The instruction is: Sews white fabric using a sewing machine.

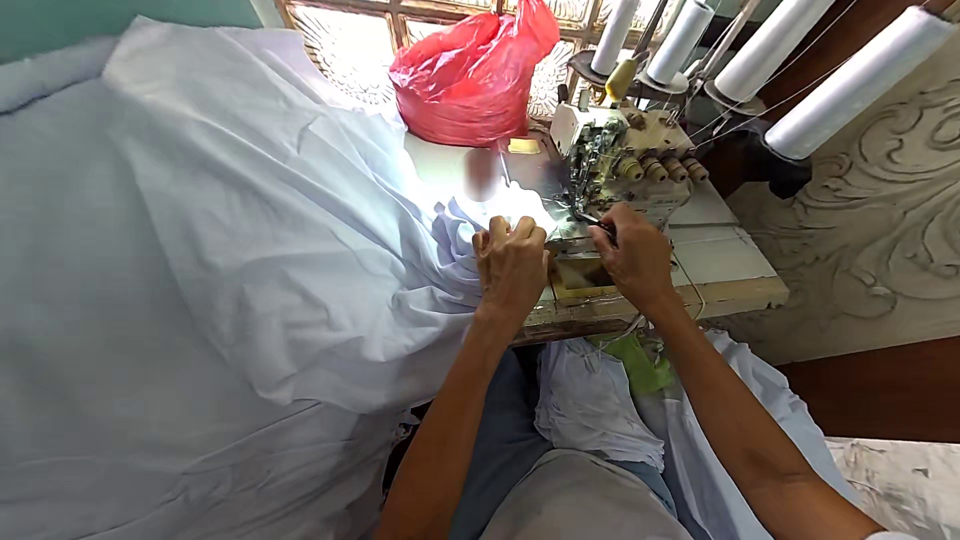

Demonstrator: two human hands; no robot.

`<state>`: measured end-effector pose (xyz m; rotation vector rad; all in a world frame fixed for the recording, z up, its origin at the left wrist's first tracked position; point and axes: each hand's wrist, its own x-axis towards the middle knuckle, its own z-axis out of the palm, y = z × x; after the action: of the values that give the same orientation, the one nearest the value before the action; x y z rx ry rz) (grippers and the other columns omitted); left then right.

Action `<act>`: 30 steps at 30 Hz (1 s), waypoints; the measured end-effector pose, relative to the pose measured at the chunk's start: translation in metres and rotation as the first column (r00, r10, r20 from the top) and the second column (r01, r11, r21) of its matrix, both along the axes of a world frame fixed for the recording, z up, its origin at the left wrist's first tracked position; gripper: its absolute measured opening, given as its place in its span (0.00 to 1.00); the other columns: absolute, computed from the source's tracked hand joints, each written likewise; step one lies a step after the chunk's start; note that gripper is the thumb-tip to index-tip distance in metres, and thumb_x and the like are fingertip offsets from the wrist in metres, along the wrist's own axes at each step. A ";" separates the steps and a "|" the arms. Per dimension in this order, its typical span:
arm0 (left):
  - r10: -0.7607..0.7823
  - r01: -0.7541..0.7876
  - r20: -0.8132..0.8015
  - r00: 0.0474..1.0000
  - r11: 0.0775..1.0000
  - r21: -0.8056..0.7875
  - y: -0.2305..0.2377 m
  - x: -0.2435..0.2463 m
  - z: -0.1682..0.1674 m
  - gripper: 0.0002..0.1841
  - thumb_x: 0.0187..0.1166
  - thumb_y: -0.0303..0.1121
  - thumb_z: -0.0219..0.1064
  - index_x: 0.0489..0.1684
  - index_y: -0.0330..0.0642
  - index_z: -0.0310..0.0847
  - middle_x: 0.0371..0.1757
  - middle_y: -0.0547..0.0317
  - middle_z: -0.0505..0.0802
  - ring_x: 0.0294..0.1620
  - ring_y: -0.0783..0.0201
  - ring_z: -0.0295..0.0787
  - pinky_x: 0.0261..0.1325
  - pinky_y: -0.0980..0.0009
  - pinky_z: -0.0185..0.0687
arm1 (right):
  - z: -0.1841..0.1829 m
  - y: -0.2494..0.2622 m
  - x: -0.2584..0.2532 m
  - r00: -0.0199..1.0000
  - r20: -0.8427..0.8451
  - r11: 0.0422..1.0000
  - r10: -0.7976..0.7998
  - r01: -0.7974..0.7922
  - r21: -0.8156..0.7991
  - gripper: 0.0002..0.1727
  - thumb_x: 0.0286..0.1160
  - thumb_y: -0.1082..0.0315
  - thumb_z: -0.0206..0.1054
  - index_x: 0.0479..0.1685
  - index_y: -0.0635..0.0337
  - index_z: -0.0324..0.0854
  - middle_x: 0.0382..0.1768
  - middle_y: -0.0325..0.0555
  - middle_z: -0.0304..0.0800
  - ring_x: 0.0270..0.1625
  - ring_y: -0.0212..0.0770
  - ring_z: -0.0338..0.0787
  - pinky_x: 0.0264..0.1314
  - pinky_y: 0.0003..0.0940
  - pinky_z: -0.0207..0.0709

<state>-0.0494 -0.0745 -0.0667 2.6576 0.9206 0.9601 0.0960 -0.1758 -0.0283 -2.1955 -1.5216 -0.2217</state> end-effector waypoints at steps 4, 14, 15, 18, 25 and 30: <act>-0.011 0.006 0.064 0.998 0.997 0.079 -0.001 -0.001 -0.004 0.12 0.71 0.34 0.76 0.47 0.38 0.91 0.43 0.44 0.91 0.51 0.37 0.85 0.58 0.38 0.70 | -0.040 -0.050 0.030 0.994 0.036 0.991 -0.106 0.102 0.091 0.19 0.88 0.71 0.59 0.72 0.71 0.73 0.57 0.70 0.83 0.42 0.67 0.91 0.38 0.61 0.84; -0.303 0.303 0.203 0.931 0.953 0.031 -0.092 -0.033 0.031 0.09 0.76 0.25 0.65 0.34 0.45 0.92 0.59 0.51 0.92 0.76 0.41 0.78 0.82 0.35 0.57 | -0.063 -0.108 0.078 0.990 -0.137 0.983 -0.041 0.065 0.174 0.17 0.81 0.77 0.56 0.57 0.68 0.90 0.65 0.69 0.85 0.67 0.68 0.85 0.66 0.64 0.76; -0.295 0.292 0.232 0.927 0.955 0.047 -0.097 -0.036 0.037 0.09 0.76 0.23 0.64 0.34 0.45 0.91 0.63 0.50 0.91 0.79 0.40 0.76 0.83 0.35 0.56 | -0.044 -0.106 0.063 0.986 -0.153 0.958 0.062 -0.015 0.288 0.17 0.78 0.79 0.54 0.52 0.69 0.90 0.62 0.63 0.88 0.64 0.57 0.88 0.63 0.51 0.82; -0.258 0.247 0.335 0.906 0.966 0.076 -0.103 -0.041 0.052 0.09 0.78 0.23 0.61 0.35 0.43 0.88 0.67 0.46 0.89 0.81 0.39 0.73 0.84 0.37 0.54 | 0.007 -0.098 0.014 0.848 -0.177 0.793 0.499 -0.365 0.487 0.13 0.81 0.76 0.53 0.44 0.61 0.85 0.52 0.40 0.93 0.61 0.27 0.90 0.65 0.26 0.84; -0.262 0.231 0.480 0.837 0.965 0.124 -0.112 -0.008 0.086 0.07 0.75 0.27 0.69 0.38 0.48 0.94 0.67 0.53 0.90 0.86 0.43 0.66 0.88 0.40 0.48 | -0.063 -0.052 -0.020 0.790 -0.463 0.662 0.402 -0.600 -0.450 0.22 0.83 0.62 0.63 0.65 0.72 0.83 0.60 0.70 0.89 0.65 0.63 0.89 0.71 0.62 0.75; -0.113 0.101 0.212 0.971 0.993 0.063 -0.092 0.012 0.050 0.09 0.74 0.29 0.72 0.46 0.52 0.94 0.70 0.59 0.88 0.84 0.48 0.69 0.87 0.41 0.51 | -0.080 -0.050 -0.040 0.905 -0.359 0.564 0.228 -0.423 -0.709 0.29 0.88 0.59 0.59 0.80 0.73 0.72 0.80 0.68 0.74 0.86 0.62 0.70 0.89 0.53 0.55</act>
<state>-0.0373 -0.1660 -0.0168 2.5495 0.7067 1.2311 0.0563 -0.2255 -0.1079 -2.3046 -2.0995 0.9805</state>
